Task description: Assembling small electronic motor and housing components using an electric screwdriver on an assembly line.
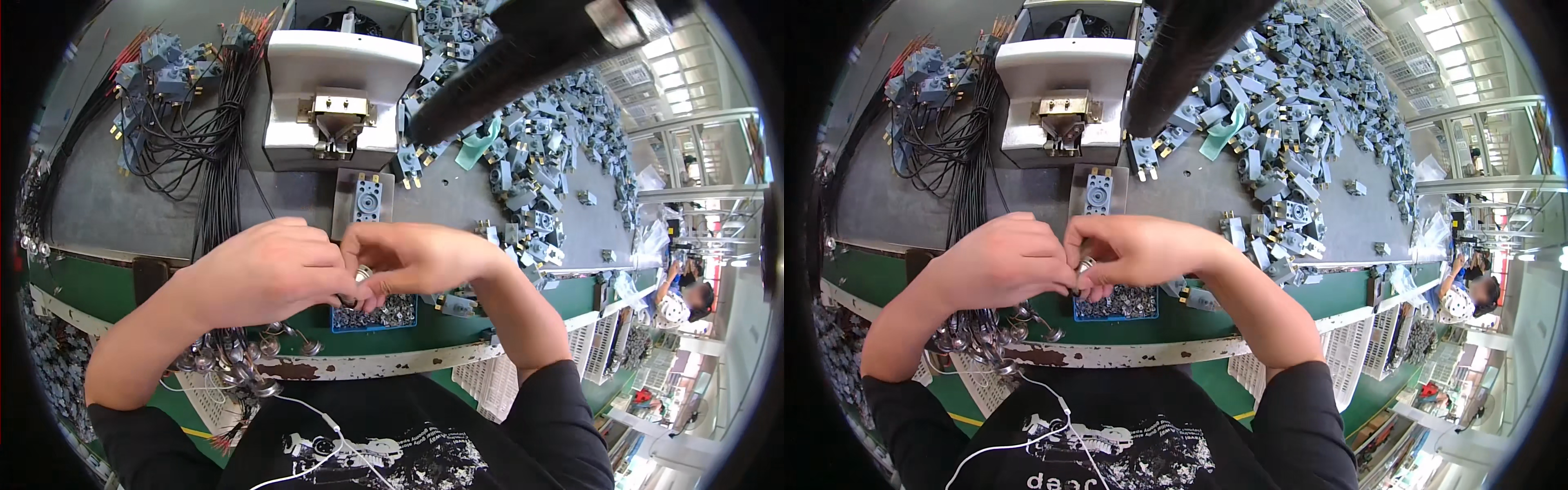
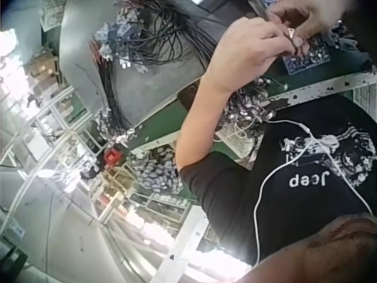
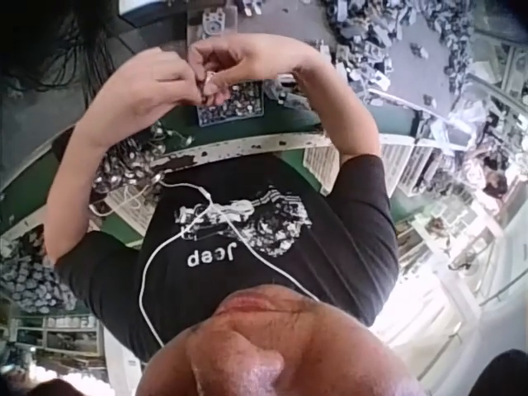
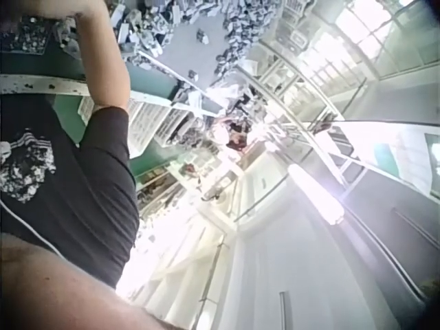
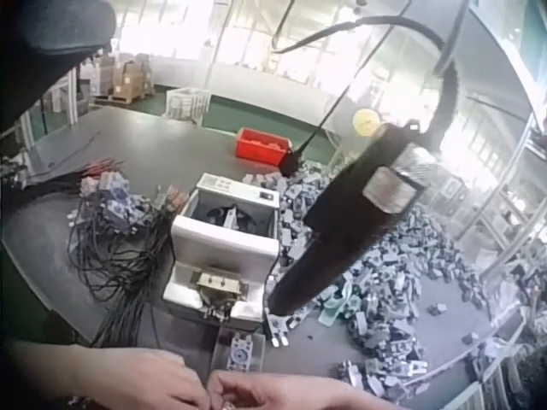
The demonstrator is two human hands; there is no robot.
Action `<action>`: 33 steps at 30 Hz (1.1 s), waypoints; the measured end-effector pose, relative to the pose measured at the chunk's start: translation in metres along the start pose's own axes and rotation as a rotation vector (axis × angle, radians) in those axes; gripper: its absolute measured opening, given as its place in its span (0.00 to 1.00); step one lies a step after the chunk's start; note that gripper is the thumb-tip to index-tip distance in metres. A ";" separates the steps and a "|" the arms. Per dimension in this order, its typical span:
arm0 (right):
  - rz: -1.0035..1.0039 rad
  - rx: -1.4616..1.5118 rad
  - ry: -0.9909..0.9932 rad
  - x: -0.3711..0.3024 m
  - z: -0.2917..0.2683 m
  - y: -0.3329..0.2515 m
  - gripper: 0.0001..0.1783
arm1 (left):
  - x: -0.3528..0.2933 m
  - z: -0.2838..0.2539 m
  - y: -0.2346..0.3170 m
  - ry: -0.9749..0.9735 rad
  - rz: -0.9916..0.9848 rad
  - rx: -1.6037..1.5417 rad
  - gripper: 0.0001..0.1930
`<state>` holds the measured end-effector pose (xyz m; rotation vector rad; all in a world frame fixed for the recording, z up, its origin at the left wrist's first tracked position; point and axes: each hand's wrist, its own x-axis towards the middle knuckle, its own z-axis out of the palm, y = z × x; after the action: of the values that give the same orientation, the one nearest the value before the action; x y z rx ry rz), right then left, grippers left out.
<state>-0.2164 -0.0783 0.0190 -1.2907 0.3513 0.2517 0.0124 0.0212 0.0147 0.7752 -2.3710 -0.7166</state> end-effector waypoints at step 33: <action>-1.429 0.188 1.017 0.006 0.029 -0.134 0.27 | 0.032 0.010 -0.017 0.128 -0.370 0.378 0.11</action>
<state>-0.1576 -0.0853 0.1431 -1.1124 0.2032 -1.6398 -0.0101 -0.0087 0.0067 1.4010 -2.2967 -0.3416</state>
